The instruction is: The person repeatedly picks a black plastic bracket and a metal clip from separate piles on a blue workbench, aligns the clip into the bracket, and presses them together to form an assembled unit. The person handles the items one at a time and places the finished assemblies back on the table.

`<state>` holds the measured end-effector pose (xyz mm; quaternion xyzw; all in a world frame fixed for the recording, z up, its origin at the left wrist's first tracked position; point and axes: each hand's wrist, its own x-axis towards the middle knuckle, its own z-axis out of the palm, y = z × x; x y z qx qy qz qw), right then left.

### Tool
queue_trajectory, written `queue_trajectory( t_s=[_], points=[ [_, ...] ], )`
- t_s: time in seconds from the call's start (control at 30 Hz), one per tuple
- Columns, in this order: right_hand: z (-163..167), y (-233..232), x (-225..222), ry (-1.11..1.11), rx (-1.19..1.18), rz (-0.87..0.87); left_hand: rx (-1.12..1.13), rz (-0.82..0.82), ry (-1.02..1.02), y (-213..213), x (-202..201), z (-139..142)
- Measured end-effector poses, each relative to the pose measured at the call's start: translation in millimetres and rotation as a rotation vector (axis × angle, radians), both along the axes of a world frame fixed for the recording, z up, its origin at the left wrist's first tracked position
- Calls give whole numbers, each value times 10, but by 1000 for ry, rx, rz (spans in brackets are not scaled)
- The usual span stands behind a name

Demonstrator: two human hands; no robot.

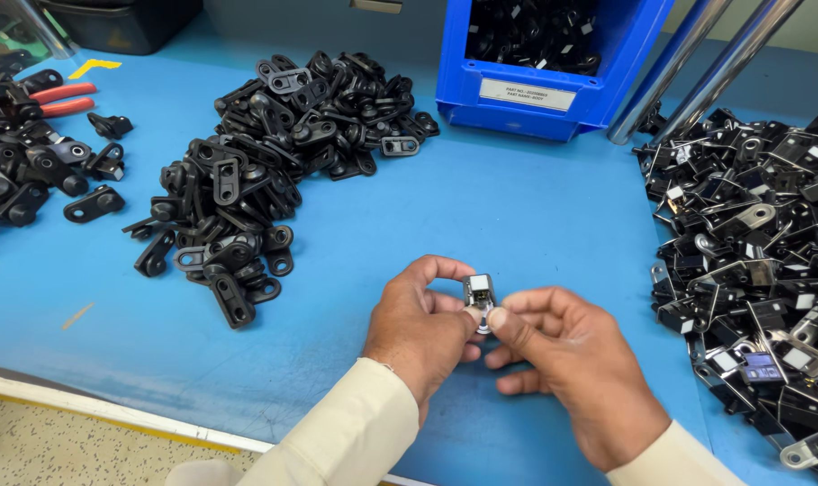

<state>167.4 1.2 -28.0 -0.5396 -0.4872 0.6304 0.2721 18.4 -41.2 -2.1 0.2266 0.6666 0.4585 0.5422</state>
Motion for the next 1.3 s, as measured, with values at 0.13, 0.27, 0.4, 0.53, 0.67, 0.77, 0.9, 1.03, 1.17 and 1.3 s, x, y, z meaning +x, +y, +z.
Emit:
queue_trajectory(
  t_s=[0.13, 0.27, 0.4, 0.53, 0.67, 0.77, 0.9, 1.03, 1.17, 1.3],
  points=[
    [-24, 57, 16, 57, -149, 47, 33, 7, -10, -14, 31, 15],
    [-67, -55, -81, 104, -23, -127, -30, 84, 182, -5, 133, 56],
    [-46, -230, -175, -201, 324, -134, -78, 119, 146, 19, 147, 89],
    [30, -280, -137, -503, 967, 53, 5, 242, -55, 35, 168, 80],
    [-4, -242, -134, -142, 251, -116, 42, 313, -253, 44, 183, 66],
    [-39, -152, -87, 85, 26, -133, -5, 265, -283, 36, 182, 83],
    [-28, -2, 46, 63, -25, -99, -34, 163, -223, 9, 190, 127],
    [13, 202, 138, -76, -39, 56, -114, -100, -53, -40, 64, 128],
    [38, 292, 173, -184, 2, 158, -26, -248, 162, -9, -1, 96],
    [31, 205, 80, -95, 56, 13, 49, -214, 249, -12, 5, 69]
  ],
)
